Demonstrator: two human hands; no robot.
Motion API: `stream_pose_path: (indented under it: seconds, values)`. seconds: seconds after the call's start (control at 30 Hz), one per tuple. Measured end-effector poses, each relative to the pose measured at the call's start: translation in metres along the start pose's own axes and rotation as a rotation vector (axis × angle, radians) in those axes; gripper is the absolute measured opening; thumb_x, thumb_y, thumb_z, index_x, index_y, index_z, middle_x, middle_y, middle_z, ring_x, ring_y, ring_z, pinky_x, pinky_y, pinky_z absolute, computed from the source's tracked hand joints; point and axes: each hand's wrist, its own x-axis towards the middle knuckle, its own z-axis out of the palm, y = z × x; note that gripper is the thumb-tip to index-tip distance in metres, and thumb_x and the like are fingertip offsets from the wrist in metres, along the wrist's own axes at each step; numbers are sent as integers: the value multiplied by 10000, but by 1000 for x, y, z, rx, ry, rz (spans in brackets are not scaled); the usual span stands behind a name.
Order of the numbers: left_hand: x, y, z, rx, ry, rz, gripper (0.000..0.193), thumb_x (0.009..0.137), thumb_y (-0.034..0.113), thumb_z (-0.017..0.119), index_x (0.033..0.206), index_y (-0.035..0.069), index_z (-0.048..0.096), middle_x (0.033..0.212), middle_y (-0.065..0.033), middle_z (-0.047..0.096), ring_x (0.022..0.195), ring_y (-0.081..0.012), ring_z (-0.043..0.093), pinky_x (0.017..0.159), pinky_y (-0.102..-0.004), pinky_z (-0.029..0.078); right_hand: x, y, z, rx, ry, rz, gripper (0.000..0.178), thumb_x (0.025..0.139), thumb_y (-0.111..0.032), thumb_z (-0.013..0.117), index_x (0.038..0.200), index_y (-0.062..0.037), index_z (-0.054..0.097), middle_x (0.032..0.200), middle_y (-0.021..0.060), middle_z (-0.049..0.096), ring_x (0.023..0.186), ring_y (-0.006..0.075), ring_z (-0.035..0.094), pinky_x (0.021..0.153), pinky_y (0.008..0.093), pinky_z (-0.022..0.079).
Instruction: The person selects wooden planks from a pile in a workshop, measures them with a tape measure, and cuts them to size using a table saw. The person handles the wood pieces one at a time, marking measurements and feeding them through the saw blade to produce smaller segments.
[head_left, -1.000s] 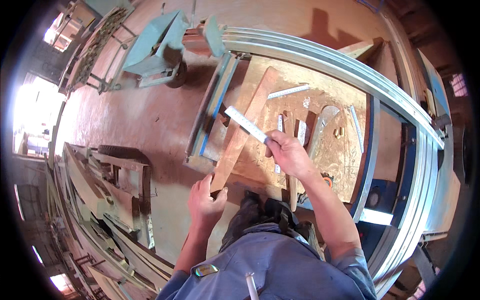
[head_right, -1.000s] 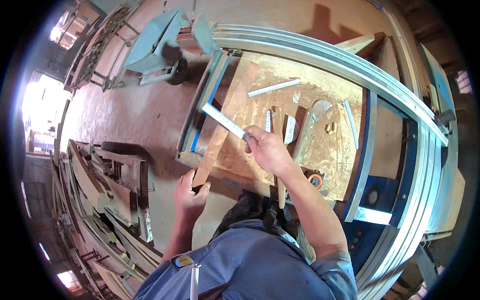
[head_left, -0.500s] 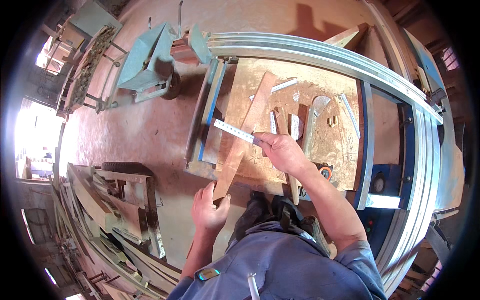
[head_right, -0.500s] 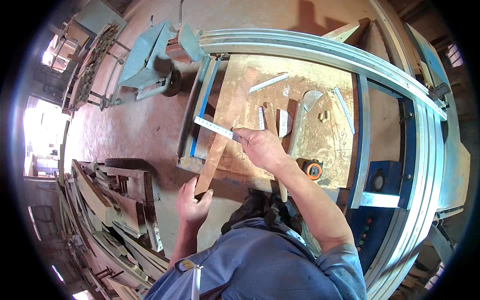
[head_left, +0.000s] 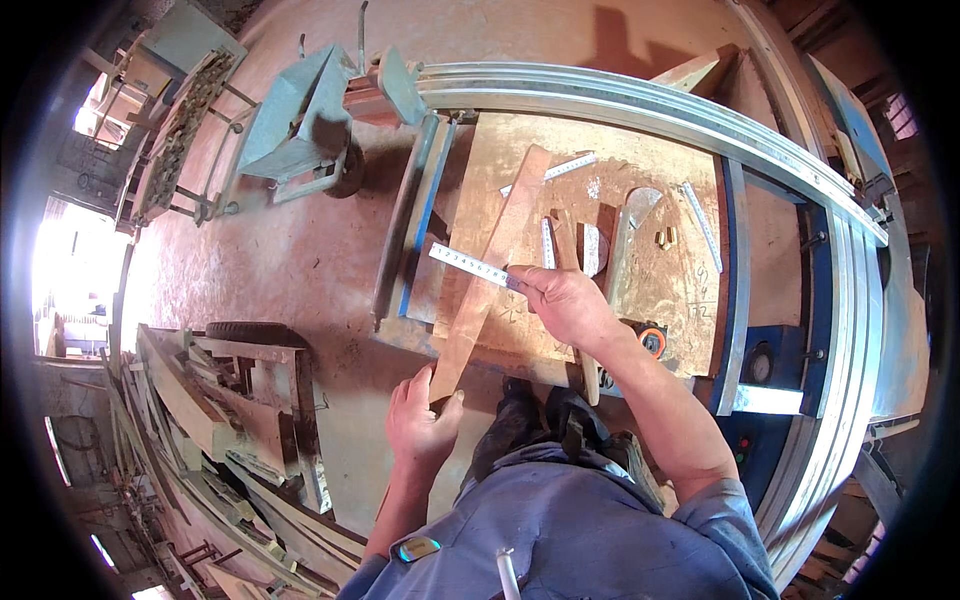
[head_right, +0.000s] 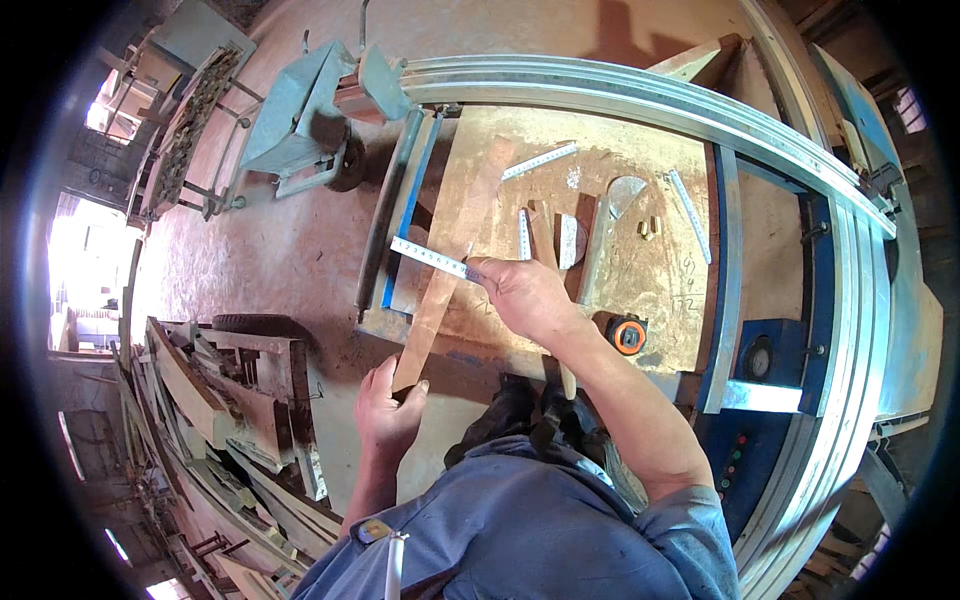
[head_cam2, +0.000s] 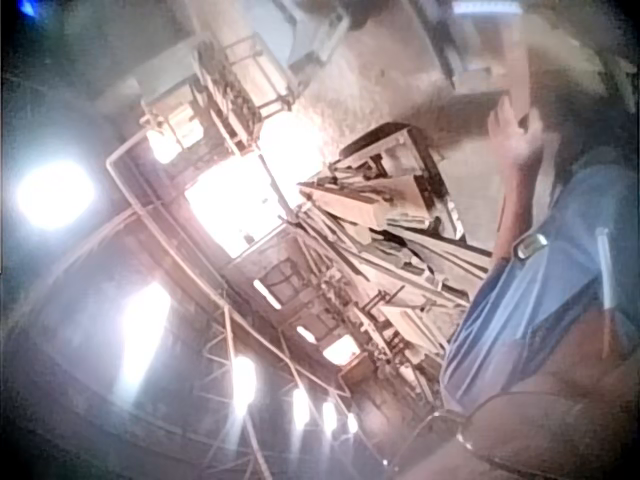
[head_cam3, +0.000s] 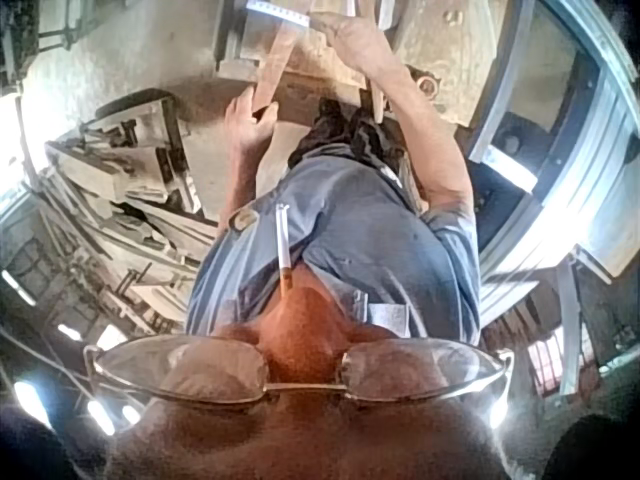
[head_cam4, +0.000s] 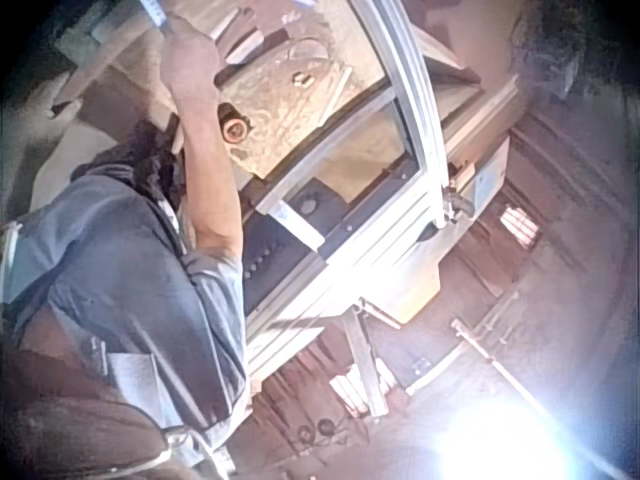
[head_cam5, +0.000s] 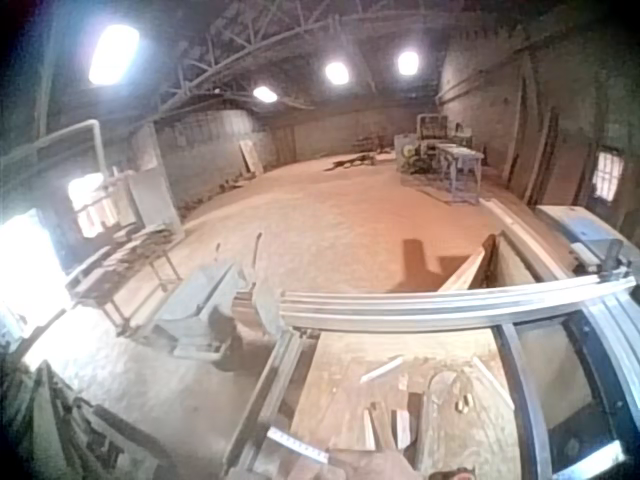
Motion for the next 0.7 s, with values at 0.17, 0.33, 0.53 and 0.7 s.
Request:
stream_pose_path:
  seconds: [0.17,0.33,0.53,0.7]
  values:
    - [-3,3,1,-36,14,-10,470,771,165,769,1211,53,648,1007,-149,677,955,-344,633,851,-444,507,-1,-2,-1,-25,-5,2,286,998,-159,567,1259,-176,681,793,162,648,696,263,655,672,356,540]
    - [-7,1,4,-21,28,9,476,767,160,770,1214,50,647,1009,-150,678,957,-344,634,847,-440,509,-3,3,3,-16,-4,-12,270,999,-183,576,1245,-182,687,851,171,673,740,298,671,695,383,544]
    - [-10,2,3,-29,-8,-29,472,772,161,763,1213,41,644,999,-149,674,957,-344,631,847,-438,508,-3,4,5,-31,-27,9,259,999,-184,583,1235,-188,690,853,170,676,742,302,673,694,382,543]
    - [-13,0,5,-33,-2,-42,477,777,170,762,1219,37,642,998,-145,674,954,-339,632,848,-438,507,-5,10,12,-4,5,-25,248,997,-171,587,1218,-178,699,877,168,688,753,300,682,697,369,549]
